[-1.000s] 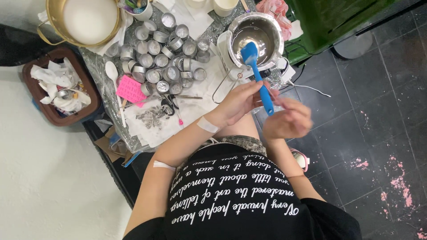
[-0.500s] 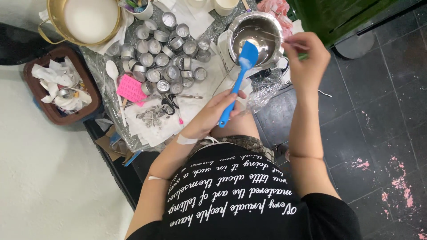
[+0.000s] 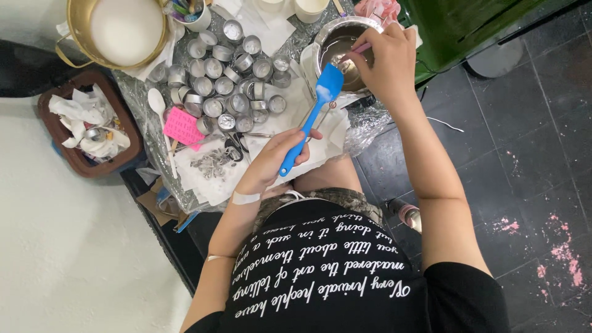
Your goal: Stirring melted wax in a pot and preparing it for pouring into small tins.
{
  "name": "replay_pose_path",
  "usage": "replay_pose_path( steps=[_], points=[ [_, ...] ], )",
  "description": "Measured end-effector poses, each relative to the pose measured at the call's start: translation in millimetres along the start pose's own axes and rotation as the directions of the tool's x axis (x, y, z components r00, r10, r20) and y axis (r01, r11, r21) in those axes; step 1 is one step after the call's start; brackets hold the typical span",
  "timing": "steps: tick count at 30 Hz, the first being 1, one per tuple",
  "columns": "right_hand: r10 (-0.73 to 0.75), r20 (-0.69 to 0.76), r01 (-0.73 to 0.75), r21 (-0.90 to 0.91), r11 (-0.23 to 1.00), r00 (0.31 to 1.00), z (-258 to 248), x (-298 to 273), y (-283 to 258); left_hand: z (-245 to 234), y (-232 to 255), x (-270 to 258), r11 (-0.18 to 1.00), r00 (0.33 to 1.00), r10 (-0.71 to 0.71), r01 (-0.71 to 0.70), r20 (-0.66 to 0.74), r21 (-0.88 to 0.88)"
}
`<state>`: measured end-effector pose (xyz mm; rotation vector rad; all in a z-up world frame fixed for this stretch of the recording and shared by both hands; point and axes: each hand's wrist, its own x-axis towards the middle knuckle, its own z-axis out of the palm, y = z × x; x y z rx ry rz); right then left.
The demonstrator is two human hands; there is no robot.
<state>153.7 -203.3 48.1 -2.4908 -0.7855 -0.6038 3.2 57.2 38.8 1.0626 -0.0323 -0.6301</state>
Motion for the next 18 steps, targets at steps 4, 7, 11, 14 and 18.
replay_pose_path(
  steps=[4,7,11,14,18],
  points=[
    [0.015,-0.007,-0.015,0.004,1.000,1.000,-3.7,2.0,0.6,-1.7,1.3,1.2,0.998,1.000,0.014,-0.013,-0.005,0.062],
    [0.033,-0.016,-0.033,-0.002,0.999,0.999,-13.5,-2.2,1.1,-1.8,0.4,0.5,1.000,1.000,0.005,-0.005,0.009,0.022],
    [0.040,-0.008,-0.040,-0.022,0.999,0.999,-28.2,-10.3,5.1,-2.4,1.4,-0.2,0.998,1.000,0.012,-0.012,-0.005,0.058],
    [0.051,-0.010,-0.051,-0.022,0.998,0.999,-27.2,-14.8,4.3,-2.8,0.9,0.1,0.998,1.000,0.009,-0.009,-0.003,0.069],
    [0.078,0.015,-0.077,-0.031,0.997,0.997,-16.0,-15.6,2.4,-4.0,-2.5,1.4,0.999,1.000,0.028,-0.029,0.011,0.044]
  ],
)
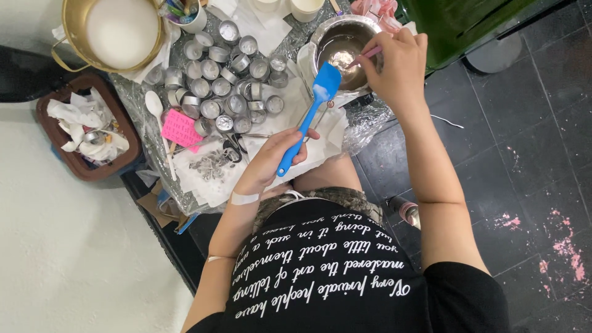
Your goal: Stirring melted wax in a pot and preparing it for pouring into small tins.
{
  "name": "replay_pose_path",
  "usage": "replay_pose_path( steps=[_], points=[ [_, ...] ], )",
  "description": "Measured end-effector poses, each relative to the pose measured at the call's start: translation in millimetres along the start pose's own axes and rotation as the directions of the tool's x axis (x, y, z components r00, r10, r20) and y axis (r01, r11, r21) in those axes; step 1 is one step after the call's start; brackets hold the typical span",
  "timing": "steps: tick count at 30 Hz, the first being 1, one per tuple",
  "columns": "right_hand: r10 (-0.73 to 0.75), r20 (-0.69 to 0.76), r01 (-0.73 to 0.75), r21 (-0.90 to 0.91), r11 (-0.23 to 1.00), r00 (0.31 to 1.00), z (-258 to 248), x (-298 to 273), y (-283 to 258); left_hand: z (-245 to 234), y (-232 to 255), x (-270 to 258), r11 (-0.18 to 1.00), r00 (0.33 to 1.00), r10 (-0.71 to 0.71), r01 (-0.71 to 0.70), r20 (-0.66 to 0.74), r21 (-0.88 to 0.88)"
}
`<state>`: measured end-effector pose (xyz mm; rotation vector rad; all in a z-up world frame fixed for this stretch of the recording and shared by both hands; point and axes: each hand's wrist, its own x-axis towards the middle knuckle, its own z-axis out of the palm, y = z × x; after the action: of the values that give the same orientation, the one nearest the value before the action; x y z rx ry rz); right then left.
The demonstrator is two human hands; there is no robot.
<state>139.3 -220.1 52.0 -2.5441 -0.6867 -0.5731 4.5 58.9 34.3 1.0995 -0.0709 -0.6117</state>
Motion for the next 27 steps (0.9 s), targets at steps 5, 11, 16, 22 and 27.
replay_pose_path(
  steps=[5,11,16,22,27],
  points=[
    [-0.001,-0.023,0.000,-0.019,1.000,1.000,2.5,-1.0,0.7,0.1,0.5,-0.5,1.000,1.000,-0.008,0.008,-0.009,-0.004],
    [-0.004,-0.010,0.004,-0.016,1.000,1.000,5.2,-1.5,2.5,0.6,1.0,0.2,1.000,1.000,-0.019,0.018,-0.015,-0.014],
    [0.013,-0.046,-0.013,0.008,1.000,0.999,-5.9,2.0,-1.4,-0.6,-0.1,1.4,1.000,1.000,0.000,0.000,-0.004,-0.014],
    [0.029,-0.091,-0.028,0.006,1.000,0.995,-20.5,-4.9,9.7,1.0,-0.4,1.9,1.000,1.000,0.004,-0.004,0.002,-0.018],
    [0.084,-0.118,-0.079,0.050,0.996,0.989,-27.1,-12.0,24.1,4.9,0.3,4.4,1.000,0.999,-0.020,0.020,0.032,-0.017]
  ],
)
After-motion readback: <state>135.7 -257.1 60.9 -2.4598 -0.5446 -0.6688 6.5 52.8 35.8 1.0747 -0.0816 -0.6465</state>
